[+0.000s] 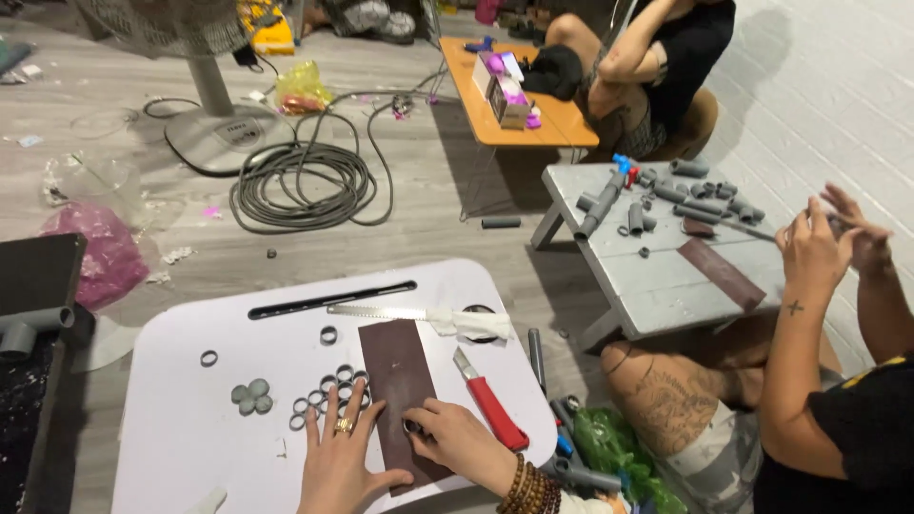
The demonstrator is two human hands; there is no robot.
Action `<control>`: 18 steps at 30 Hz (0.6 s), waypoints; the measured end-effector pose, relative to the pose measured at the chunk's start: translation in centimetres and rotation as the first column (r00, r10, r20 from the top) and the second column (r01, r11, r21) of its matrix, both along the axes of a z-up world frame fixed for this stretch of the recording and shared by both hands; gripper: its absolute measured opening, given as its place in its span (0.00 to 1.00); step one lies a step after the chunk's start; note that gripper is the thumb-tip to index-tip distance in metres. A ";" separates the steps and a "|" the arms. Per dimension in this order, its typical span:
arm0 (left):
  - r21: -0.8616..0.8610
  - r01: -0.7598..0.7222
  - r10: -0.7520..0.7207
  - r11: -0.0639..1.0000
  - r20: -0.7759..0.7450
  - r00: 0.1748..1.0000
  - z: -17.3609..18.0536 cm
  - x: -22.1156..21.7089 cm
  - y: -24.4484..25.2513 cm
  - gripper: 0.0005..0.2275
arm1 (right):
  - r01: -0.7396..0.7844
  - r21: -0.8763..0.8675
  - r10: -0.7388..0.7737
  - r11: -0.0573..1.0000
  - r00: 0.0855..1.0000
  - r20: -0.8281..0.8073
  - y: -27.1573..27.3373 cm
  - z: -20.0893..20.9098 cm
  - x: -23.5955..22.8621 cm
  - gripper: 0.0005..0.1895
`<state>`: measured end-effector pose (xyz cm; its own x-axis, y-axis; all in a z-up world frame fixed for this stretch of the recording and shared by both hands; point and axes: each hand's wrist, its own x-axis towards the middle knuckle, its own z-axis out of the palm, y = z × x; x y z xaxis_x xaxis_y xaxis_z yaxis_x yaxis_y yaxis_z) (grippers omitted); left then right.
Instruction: Sanding the edges of small plastic rings using sandpaper and arranging them on a portable desk.
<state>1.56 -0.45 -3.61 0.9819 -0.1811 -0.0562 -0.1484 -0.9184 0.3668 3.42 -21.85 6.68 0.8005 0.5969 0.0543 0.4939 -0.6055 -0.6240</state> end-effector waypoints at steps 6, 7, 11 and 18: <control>0.076 0.024 -0.009 0.997 -0.188 0.982 1.2 0.9 -0.1 0.58 | -0.004 -0.008 0.004 1.000 0.998 0.061 0.9 -0.2 0.2 0.15; 0.099 0.040 -0.014 0.994 -0.245 0.969 1.4 1.0 -0.2 0.59 | -0.020 -0.007 0.020 1.000 1.000 0.003 0.7 0.1 0.0 0.15; 0.051 -0.004 0.010 0.999 -0.125 0.992 1.0 0.3 -0.2 0.58 | -0.038 -0.038 0.038 0.999 0.999 -0.004 0.0 -0.6 -0.6 0.16; 0.000 0.060 -0.059 0.998 -0.109 0.992 1.9 -0.2 0.0 0.49 | -0.061 -0.047 0.056 0.997 0.992 -0.110 -0.4 0.2 -0.1 0.24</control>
<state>1.34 -0.46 -1.69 0.9573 -0.2386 -0.1630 -0.1622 -0.9105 0.3804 3.31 -22.24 6.84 0.7635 0.6427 -0.0628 0.4602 -0.6098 -0.6453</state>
